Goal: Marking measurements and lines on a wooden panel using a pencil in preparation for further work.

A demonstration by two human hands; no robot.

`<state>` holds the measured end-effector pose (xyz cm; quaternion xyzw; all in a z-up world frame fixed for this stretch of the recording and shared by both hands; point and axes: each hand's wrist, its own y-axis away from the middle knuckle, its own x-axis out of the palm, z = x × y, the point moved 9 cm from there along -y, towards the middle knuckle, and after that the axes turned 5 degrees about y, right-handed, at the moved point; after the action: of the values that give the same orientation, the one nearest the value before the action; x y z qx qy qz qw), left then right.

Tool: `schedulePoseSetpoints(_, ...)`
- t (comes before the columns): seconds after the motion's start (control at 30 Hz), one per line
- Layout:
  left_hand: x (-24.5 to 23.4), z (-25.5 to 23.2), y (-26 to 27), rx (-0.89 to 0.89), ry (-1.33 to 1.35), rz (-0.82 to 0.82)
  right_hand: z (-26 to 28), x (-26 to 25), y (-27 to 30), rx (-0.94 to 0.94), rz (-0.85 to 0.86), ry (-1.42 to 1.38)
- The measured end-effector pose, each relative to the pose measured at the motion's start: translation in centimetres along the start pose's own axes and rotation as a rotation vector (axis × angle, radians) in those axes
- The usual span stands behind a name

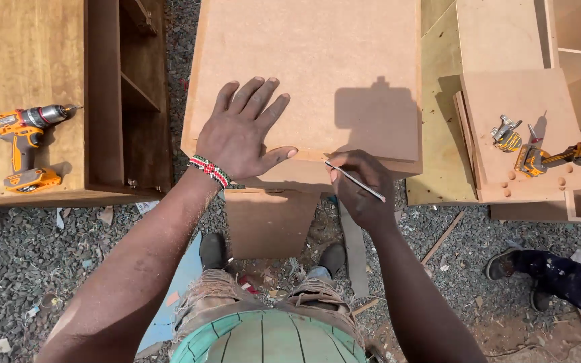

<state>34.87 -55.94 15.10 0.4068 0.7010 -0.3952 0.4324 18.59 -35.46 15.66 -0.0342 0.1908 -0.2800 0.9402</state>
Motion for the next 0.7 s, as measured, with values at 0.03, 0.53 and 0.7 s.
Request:
schedulePoseSetpoints(0.03,0.5,-0.1,0.3,-0.02,0.028,0.026,0.1,0.7,0.0,-0.011,-0.011,0.012)
schedulePoseSetpoints(0.53,0.2,-1.8,1.1,0.025,-0.018,-0.26,1.2,3.1,0.6,-0.228,-0.151,0.337)
schedulePoseSetpoints(0.7,-0.2,-1.9,1.3,0.027,-0.04,-0.246,2.0,3.2,0.7,-0.265,-0.144,0.315)
